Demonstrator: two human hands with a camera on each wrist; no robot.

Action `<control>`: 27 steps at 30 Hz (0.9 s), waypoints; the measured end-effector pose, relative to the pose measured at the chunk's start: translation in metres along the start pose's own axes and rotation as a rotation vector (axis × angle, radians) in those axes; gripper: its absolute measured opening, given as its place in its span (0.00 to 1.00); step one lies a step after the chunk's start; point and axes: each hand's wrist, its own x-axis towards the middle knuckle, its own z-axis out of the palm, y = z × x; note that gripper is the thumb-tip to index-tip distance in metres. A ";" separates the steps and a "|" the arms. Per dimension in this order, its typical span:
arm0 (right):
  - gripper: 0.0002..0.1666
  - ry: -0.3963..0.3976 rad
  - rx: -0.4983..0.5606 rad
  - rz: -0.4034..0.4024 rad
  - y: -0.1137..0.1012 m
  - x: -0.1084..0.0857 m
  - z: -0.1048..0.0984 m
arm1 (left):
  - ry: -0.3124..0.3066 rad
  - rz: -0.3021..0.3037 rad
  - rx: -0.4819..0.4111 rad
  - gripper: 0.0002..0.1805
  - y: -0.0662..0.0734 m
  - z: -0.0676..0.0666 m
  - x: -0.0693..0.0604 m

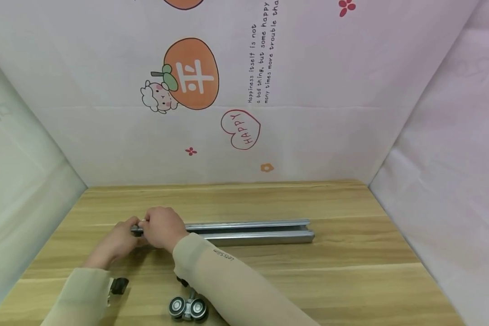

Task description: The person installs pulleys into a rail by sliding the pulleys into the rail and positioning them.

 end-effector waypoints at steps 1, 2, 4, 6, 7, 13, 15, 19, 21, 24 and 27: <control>0.13 0.001 0.000 0.001 -0.001 0.001 0.000 | 0.001 0.003 -0.002 0.20 -0.001 0.000 0.000; 0.13 -0.001 0.004 0.005 -0.002 0.001 0.000 | 0.003 0.003 0.004 0.20 -0.001 -0.001 0.000; 0.13 -0.003 0.005 0.007 -0.003 0.002 0.000 | 0.009 0.005 0.017 0.20 -0.002 -0.001 0.001; 0.12 -0.004 0.008 0.009 -0.004 0.003 0.001 | 0.011 0.002 0.027 0.19 -0.003 -0.001 0.002; 0.12 -0.005 0.008 0.009 -0.004 0.003 0.001 | 0.014 0.001 0.036 0.19 -0.003 -0.001 0.002; 0.12 -0.003 -0.006 -0.007 -0.007 0.004 0.003 | 0.007 -0.012 0.027 0.18 -0.004 -0.001 0.001; 0.13 -0.005 0.001 -0.003 -0.009 0.004 0.003 | 0.010 -0.008 0.023 0.18 -0.005 -0.001 0.001; 0.14 -0.021 0.030 0.020 -0.013 0.006 0.003 | 0.024 0.017 0.033 0.16 -0.004 -0.001 0.001; 0.14 -0.022 0.033 0.018 -0.014 0.006 0.004 | 0.027 0.034 0.040 0.14 -0.004 -0.001 0.001; 0.14 -0.017 0.029 0.011 -0.015 0.007 0.004 | 0.033 0.061 0.040 0.13 -0.002 -0.002 0.000; 0.14 -0.017 0.025 0.009 -0.016 0.008 0.004 | 0.040 0.077 0.041 0.15 -0.003 -0.002 0.001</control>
